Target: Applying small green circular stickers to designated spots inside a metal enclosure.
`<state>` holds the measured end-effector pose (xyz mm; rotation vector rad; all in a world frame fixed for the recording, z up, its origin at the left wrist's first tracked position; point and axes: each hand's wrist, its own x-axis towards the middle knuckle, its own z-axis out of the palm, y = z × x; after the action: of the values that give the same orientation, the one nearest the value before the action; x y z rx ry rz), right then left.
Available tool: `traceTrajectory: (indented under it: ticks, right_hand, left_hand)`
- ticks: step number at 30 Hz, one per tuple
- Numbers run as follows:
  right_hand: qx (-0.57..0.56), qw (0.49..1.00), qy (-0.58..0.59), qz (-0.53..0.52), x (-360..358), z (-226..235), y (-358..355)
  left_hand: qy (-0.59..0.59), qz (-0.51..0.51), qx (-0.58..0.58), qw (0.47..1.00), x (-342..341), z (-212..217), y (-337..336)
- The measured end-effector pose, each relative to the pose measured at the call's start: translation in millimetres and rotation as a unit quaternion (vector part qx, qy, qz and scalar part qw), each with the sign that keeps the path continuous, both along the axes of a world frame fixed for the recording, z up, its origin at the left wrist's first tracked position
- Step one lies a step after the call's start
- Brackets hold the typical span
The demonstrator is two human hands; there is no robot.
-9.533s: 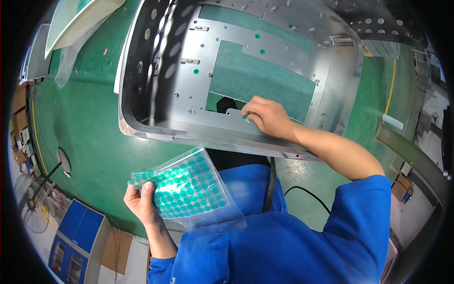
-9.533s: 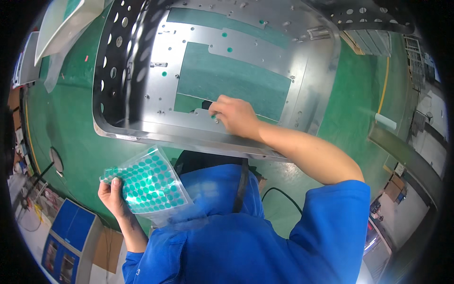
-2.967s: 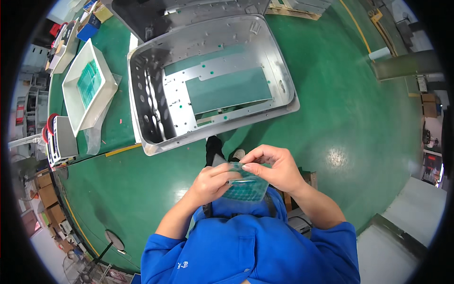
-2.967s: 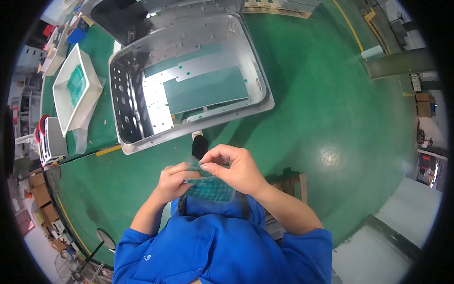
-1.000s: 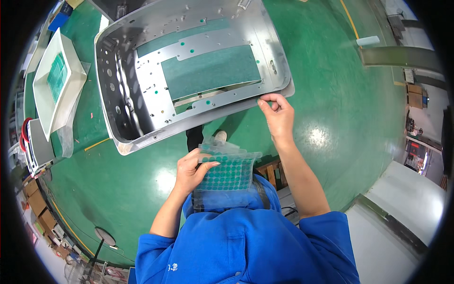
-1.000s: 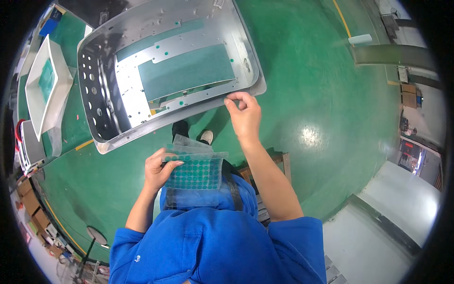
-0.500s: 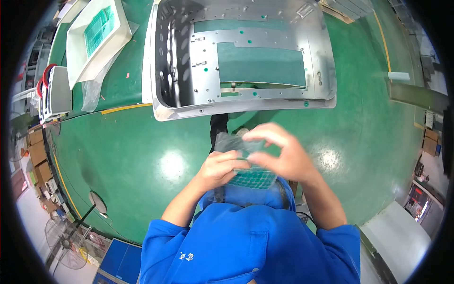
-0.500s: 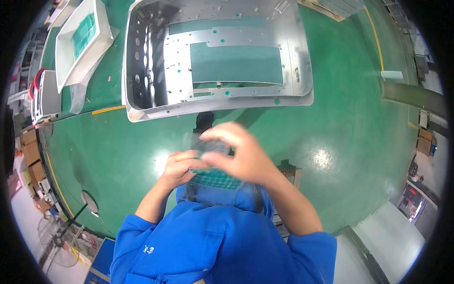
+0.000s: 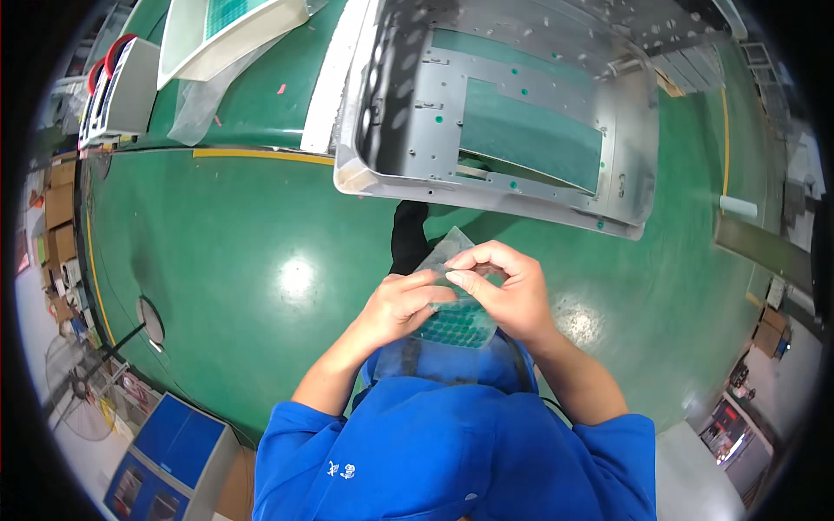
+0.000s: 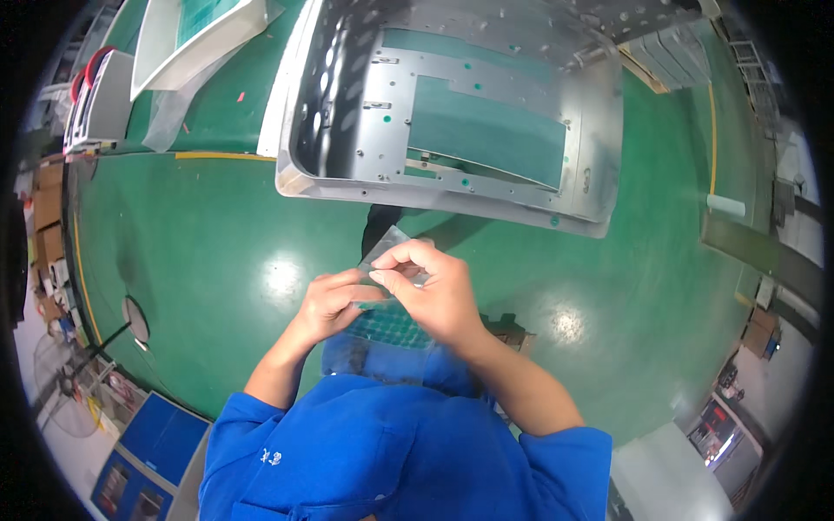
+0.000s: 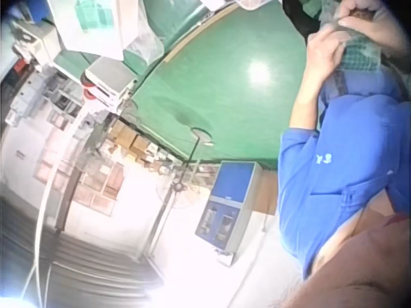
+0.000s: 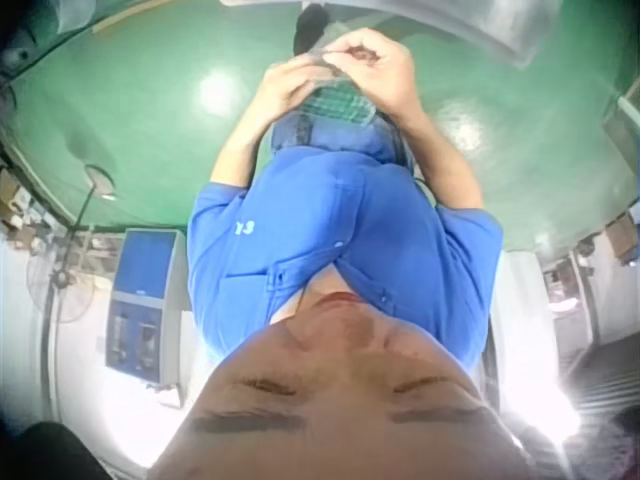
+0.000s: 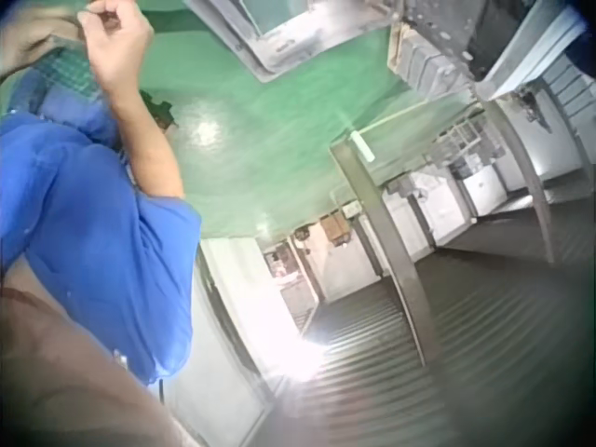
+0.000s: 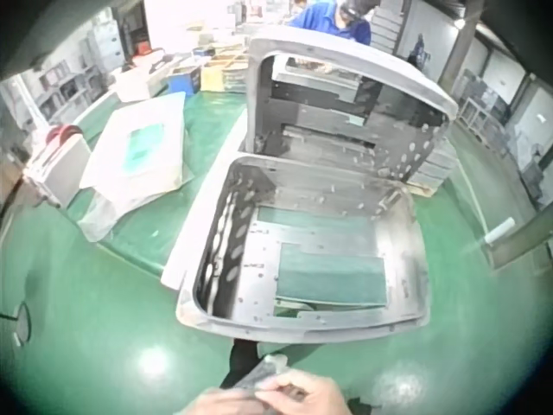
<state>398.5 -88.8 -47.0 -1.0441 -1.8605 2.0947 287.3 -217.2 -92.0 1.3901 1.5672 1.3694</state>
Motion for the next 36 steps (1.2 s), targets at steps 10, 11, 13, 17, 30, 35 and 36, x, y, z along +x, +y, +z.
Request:
traceTrajectory:
  ticks: [10, 11, 13, 17, 30, 35, 36]
  right_hand:
    - [0.123, 0.976, 0.019, -0.176, -43.3, -40.2, -3.8]
    - [0.153, 0.972, -0.009, -0.178, -48.7, -39.5, -3.9]
    - [0.205, 0.961, -0.077, -0.172, -53.2, -42.2, -8.5]
    - [0.255, 0.940, -0.106, -0.201, -59.4, -50.2, -14.3]
    - [0.275, 0.924, -0.156, -0.216, -73.2, -50.3, -17.6]
    - [0.279, 0.921, -0.164, -0.217, -74.8, -49.1, -17.2]
    - [0.280, 0.921, -0.165, -0.217, -75.1, -49.6, -17.1]
  left_hand:
    - [-0.039, 0.051, -0.086, 0.994, -33.0, -14.9, -3.9]
    - [-0.038, 0.049, -0.086, 0.994, -39.8, -15.8, -4.6]
    - [-0.054, 0.035, -0.099, 0.993, -49.7, -19.7, -9.3]
    - [-0.065, 0.000, -0.113, 0.992, -70.8, -29.1, -21.5]
    - [-0.083, -0.034, -0.088, 0.992, -97.6, -36.8, -32.1]
    - [-0.078, -0.037, -0.083, 0.993, -103.0, -39.2, -34.6]
    - [-0.078, -0.039, -0.085, 0.993, -103.8, -38.9, -34.7]
